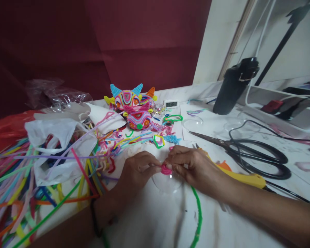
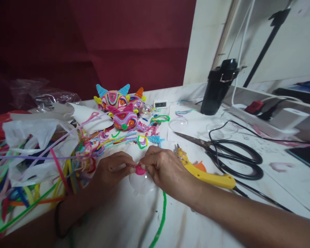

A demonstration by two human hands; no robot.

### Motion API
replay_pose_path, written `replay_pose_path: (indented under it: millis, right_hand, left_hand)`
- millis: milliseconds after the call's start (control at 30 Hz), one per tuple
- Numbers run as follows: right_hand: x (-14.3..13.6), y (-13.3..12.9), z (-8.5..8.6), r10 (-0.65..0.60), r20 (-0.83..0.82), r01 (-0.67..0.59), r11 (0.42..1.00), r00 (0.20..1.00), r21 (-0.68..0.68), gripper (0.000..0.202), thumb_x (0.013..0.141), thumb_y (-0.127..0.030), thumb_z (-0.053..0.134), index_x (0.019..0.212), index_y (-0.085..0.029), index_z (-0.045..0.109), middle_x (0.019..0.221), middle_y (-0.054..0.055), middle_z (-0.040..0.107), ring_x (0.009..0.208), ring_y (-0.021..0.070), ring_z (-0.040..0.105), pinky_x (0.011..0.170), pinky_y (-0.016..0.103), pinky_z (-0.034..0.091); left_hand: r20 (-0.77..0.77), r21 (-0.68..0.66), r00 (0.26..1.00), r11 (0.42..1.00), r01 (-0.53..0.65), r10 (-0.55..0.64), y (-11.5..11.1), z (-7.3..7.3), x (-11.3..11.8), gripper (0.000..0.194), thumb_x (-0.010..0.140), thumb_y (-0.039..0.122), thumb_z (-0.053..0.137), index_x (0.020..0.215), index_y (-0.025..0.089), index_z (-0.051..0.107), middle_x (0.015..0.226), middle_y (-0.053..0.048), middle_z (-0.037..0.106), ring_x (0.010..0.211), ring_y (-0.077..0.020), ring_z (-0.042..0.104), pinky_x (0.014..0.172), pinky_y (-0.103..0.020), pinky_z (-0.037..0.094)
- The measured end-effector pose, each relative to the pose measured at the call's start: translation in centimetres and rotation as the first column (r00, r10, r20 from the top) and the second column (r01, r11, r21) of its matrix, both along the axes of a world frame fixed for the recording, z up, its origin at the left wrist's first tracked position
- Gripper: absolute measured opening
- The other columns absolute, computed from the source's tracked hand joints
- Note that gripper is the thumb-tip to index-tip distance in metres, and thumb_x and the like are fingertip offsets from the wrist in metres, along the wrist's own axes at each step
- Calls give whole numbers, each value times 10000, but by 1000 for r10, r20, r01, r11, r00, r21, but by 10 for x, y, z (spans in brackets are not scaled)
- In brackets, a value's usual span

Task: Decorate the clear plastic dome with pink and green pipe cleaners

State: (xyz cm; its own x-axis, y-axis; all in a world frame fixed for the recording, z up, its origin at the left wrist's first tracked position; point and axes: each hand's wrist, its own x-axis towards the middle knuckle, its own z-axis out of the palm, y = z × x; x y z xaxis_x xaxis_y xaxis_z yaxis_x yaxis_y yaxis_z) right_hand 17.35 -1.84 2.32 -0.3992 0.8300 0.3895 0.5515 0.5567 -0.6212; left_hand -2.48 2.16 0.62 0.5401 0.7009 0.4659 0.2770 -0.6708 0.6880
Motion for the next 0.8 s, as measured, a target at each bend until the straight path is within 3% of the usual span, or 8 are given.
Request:
replay_pose_path:
  millis: [267, 467, 800]
  right_hand:
    - [-2, 1, 0, -8, 6, 8, 1000, 1000, 7, 253, 843, -22, 536, 729, -199, 677, 764, 7, 614, 714, 119, 583, 622, 222, 406]
    - [-5, -3, 1, -63, 3, 63, 998, 998, -16, 252, 855, -43, 529, 730, -197, 685, 742, 10, 596, 699, 134, 574, 619, 247, 402]
    - [-9, -4, 0, -193, -12, 193, 980, 981, -46, 198, 820, -47, 558, 795, -190, 692, 777, 22, 660, 719, 158, 598, 636, 266, 420]
  left_hand:
    - [-157, 115, 978, 981, 158, -139, 14, 16, -1, 228, 887, 226, 584, 676, 172, 651, 673, 2, 612, 656, -124, 567, 652, -234, 409]
    - [-176, 151, 951, 948, 280, -253, 25, 14, -2, 258, 925, 327, 543, 763, 172, 671, 863, -51, 651, 791, -147, 622, 716, -237, 459]
    - [-127, 179, 952, 938, 298, -279, 25, 10, -2, 237, 932, 297, 541, 798, 156, 677, 841, -65, 718, 787, -146, 677, 711, -221, 506]
